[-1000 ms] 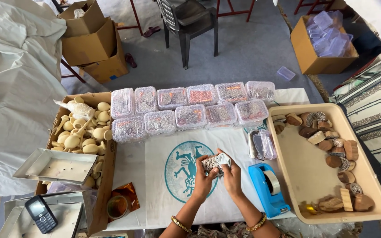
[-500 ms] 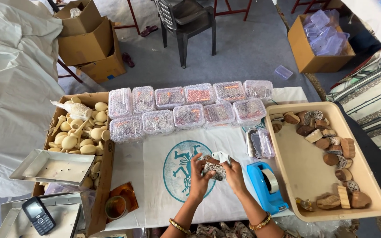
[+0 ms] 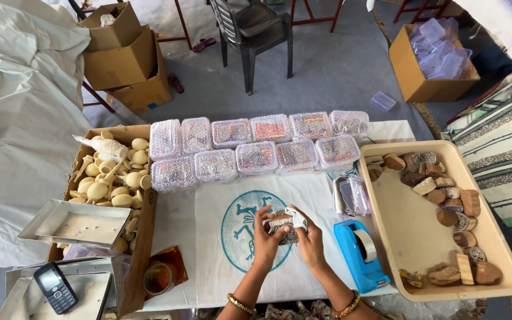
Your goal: The person cleans small decorative wooden items with a white cloth, then places them into a clear plastic container. They also handle a small orange packet and arrange the items on a table covered with a white cloth.
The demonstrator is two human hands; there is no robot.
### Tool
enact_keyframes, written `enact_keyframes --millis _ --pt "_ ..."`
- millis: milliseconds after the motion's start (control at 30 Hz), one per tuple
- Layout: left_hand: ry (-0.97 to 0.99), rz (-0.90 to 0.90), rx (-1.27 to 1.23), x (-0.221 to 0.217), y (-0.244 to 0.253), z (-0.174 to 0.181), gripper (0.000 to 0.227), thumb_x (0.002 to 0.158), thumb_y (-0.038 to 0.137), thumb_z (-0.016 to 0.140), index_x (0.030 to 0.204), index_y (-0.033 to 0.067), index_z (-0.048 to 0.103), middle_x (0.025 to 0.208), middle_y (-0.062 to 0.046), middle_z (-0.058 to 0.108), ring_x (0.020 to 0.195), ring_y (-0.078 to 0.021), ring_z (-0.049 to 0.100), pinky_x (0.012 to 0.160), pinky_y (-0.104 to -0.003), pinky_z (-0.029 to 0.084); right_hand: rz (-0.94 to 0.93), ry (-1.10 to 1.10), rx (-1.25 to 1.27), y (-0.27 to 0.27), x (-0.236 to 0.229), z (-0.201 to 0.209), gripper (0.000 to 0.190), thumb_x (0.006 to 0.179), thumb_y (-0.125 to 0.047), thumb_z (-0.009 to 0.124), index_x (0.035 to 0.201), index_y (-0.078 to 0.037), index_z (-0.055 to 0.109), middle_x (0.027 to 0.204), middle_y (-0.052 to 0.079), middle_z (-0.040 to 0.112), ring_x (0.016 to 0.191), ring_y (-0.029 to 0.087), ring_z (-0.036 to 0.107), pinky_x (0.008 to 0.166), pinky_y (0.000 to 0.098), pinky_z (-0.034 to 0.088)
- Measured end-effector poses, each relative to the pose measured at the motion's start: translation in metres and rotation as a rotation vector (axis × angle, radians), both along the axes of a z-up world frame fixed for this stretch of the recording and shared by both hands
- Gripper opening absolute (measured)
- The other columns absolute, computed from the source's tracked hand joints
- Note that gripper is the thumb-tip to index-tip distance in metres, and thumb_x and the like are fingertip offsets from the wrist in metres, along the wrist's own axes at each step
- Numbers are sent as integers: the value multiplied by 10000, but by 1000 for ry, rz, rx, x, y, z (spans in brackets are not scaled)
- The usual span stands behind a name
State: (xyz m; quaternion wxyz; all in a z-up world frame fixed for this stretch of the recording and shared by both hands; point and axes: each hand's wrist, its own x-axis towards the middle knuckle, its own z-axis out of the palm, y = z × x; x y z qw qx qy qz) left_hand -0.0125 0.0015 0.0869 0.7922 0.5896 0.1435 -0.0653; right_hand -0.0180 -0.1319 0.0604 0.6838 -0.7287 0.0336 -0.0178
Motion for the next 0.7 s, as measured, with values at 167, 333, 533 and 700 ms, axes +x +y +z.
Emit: enact_keyframes --millis 167,333,533,700 --pt "294 -102 -382 -2 2 -32 480 959 219 635 1388 121 444 1254 -70 584 1090 -227 621 831 -428 573 -25 -179 -134 13 -10 0 478 950 24 560 1416 -74 597 1341 133 683 1179 184 645 956 328 520" --pt "67 -267 9 -10 1 -61 521 950 152 709 1400 131 447 1244 -116 633 1110 -229 638 896 -364 565 57 151 -158 2 -1 20 545 922 83 534 1413 -120 658 1274 161 752 1082 348 643 900 422 522" --pt "-216 -178 420 -8 -1 -52 652 770 -24 796 1341 41 490 1176 -91 597 1016 -189 642 838 -335 572 153 95 -356 5 5 20 555 853 96 545 1350 -129 652 1379 85 682 1245 255 674 1014 346 541" --pt "112 -29 -51 -10 6 -68 536 813 -45 741 1318 -32 564 992 -80 692 854 -150 669 719 -288 580 156 -97 -454 14 -2 18 586 833 9 672 1392 -146 588 1465 74 594 1327 269 572 1059 378 485"
